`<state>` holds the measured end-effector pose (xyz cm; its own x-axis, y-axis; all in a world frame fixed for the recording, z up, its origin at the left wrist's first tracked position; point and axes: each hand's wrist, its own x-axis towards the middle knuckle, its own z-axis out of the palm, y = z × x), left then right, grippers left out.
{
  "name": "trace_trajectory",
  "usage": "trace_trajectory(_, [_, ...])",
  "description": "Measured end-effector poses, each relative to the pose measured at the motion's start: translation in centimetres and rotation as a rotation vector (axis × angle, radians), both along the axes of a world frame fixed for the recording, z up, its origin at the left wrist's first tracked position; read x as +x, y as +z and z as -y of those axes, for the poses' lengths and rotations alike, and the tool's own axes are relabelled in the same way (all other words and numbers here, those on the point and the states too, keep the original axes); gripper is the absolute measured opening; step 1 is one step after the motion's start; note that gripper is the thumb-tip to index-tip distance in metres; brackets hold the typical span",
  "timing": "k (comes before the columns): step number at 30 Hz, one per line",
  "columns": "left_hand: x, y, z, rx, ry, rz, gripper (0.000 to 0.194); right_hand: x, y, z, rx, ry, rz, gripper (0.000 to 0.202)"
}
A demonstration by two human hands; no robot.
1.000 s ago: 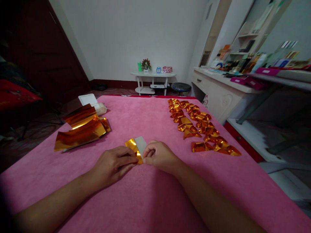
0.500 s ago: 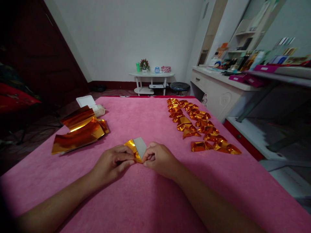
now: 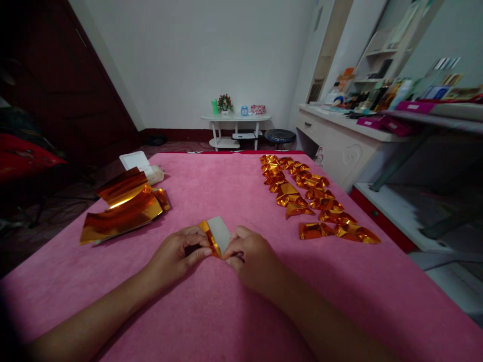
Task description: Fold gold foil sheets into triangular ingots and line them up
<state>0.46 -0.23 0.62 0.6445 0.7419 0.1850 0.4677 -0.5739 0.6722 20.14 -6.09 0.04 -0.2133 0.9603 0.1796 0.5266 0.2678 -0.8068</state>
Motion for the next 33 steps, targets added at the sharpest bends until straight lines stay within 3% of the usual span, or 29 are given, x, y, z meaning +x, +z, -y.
trace_trajectory(14, [0.4,-0.2,0.3,0.031,0.097,-0.043,0.010,-0.2,1.3,0.6,0.034,0.030,0.192,0.022])
trace_trajectory(23, [0.7,-0.1,0.4,0.025,0.132,-0.067,0.012,-0.9,0.4,0.4,0.057,-0.105,0.267,0.009])
trace_trajectory(33, [0.9,-0.5,0.4,0.015,0.164,-0.086,0.015,-1.8,0.4,0.3,0.073,-0.186,0.384,0.010])
